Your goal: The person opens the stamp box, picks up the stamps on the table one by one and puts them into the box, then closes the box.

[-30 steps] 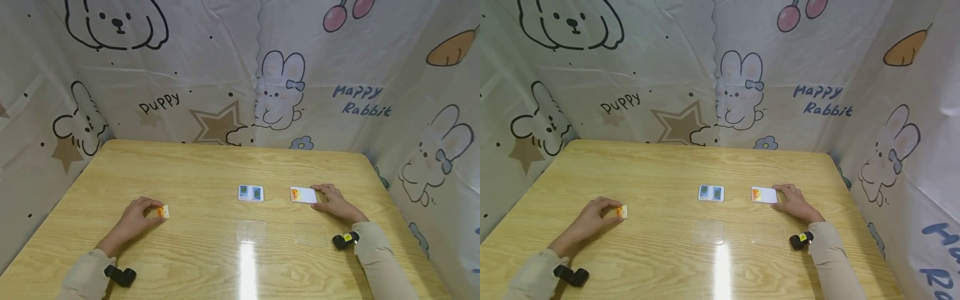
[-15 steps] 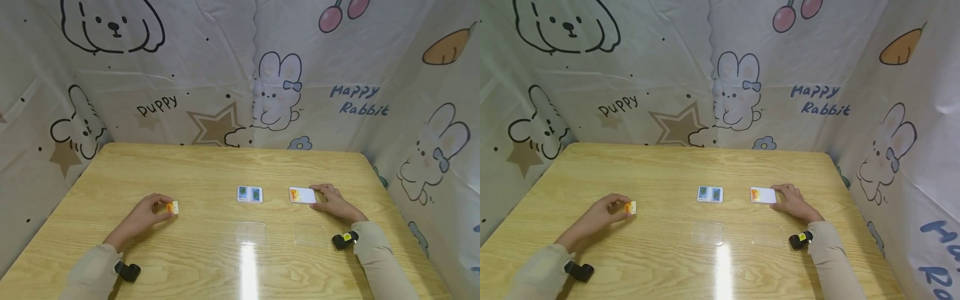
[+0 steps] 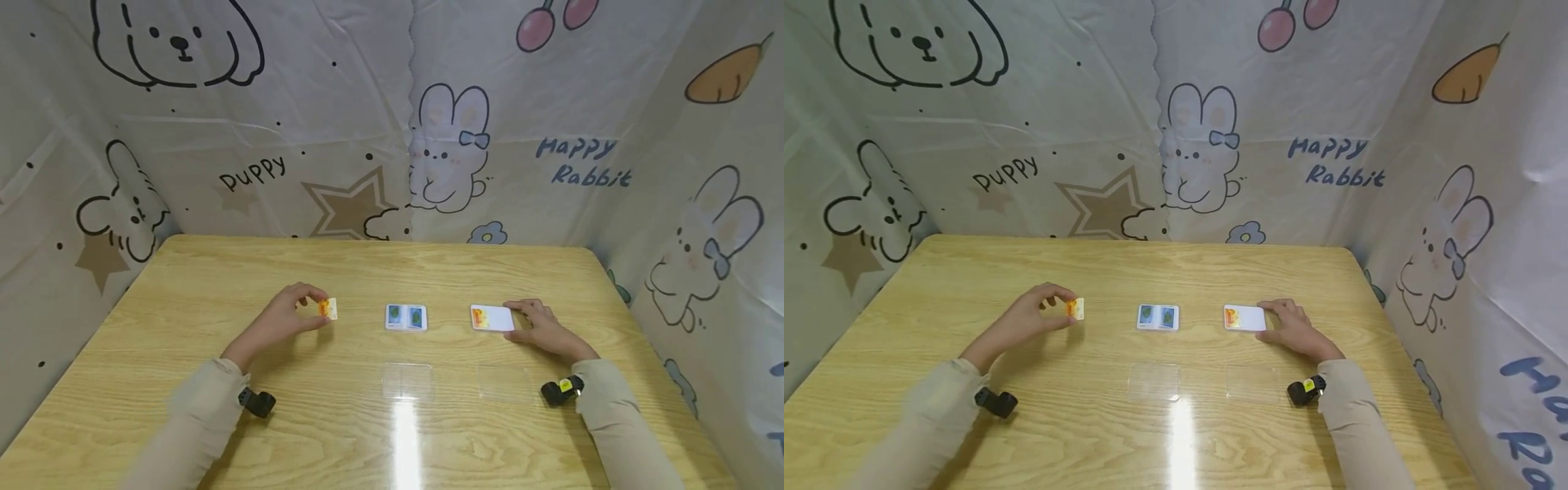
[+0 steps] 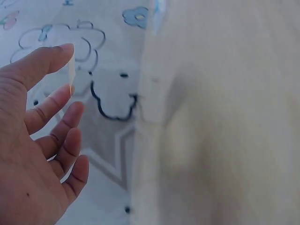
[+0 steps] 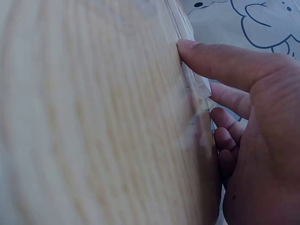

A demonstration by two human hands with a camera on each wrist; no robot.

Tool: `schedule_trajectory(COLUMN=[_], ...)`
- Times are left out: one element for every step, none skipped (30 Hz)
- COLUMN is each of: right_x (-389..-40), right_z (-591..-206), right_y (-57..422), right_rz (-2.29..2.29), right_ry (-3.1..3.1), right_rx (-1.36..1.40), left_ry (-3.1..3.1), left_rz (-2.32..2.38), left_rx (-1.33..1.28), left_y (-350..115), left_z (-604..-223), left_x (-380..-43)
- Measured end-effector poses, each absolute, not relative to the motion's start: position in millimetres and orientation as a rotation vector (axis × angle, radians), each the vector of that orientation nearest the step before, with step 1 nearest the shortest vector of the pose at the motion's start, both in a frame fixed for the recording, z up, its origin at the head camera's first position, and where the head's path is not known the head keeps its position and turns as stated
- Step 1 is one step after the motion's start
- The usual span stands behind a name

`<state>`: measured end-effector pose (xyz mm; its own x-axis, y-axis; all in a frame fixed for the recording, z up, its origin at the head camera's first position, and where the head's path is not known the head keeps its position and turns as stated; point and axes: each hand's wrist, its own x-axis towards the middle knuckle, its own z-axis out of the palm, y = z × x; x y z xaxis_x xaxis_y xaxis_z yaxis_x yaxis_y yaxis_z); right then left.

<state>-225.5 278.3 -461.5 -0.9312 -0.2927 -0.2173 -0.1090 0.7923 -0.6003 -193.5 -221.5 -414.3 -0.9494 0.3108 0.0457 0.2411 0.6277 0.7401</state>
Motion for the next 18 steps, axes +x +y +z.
schedule_trajectory(right_x=[-225.5,-225.5,-225.3,-225.4,-225.5,-225.7,-225.8,-225.9,-226.0,-226.1,-226.0,-225.9,-225.7,-225.6,-225.5,-225.4,-225.3,-225.3], right_z=[-461.6,-461.7,-461.8,-461.4,-461.6,-462.0,-462.3,-462.6,-463.1,-463.7,-464.0,-464.1,-464.2,-464.1,-464.0,-463.7,-463.4,-463.1], right_y=[278.4,278.5,278.5,278.6,278.9,279.1,279.2,279.4,279.6,279.8,279.9,280.0,280.1,280.3,280.4,280.5,280.5,280.5], right_rz=[-0.878,-0.884,-0.889,-0.892,-0.892,-0.891,-0.888,-0.884,-0.878,-0.872,-0.871,-0.87,-0.871,-0.866,-0.863,-0.863,-0.862,-0.861], right_ry=[2.683,2.683,2.681,2.681,2.682,2.682,2.682,2.682,2.682,2.685,2.685,2.685,2.685,2.687,2.688,2.689,2.689,2.689], right_rx=[-0.308,-0.307,-0.308,-0.31,-0.311,-0.312,-0.316,-0.319,-0.324,-0.326,-0.326,-0.325,-0.321,-0.319,-0.315,-0.311,-0.307,-0.304], left_ry=[2.755,2.753,2.747,2.741,2.732,2.724,2.714,2.704,2.692,2.688,2.683,2.683,2.682,2.682,2.678,2.675,2.666,2.656], left_rz=[1.235,1.236,1.239,1.245,1.255,1.258,1.269,1.277,1.285,1.287,1.286,1.28,1.276,1.266,1.26,1.251,1.246,1.244], left_rx=[0.486,0.505,0.524,0.546,0.565,0.584,0.604,0.626,0.648,0.667,0.686,0.703,0.722,0.737,0.749,0.767,0.778,0.789], left_y=[-215.8,-209.9,-204.0,-198.2,-192.3,-186.4,-180.7,-174.9,-169.6,-164.4,-159.1,-153.9,-148.6,-143.3,-137.8,-132.3,-126.5,-120.7], left_z=[-411.2,-408.2,-405.4,-402.7,-400.0,-397.6,-395.4,-393.3,-391.6,-390.0,-388.5,-387.3,-386.4,-385.5,-384.7,-383.9,-383.2,-382.8], left_x=[-195.9,-198.2,-200.3,-202.9,-205.2,-207.5,-210.0,-212.6,-215.1,-217.5,-219.8,-222.1,-224.6,-226.7,-228.9,-230.8,-232.8,-234.9])
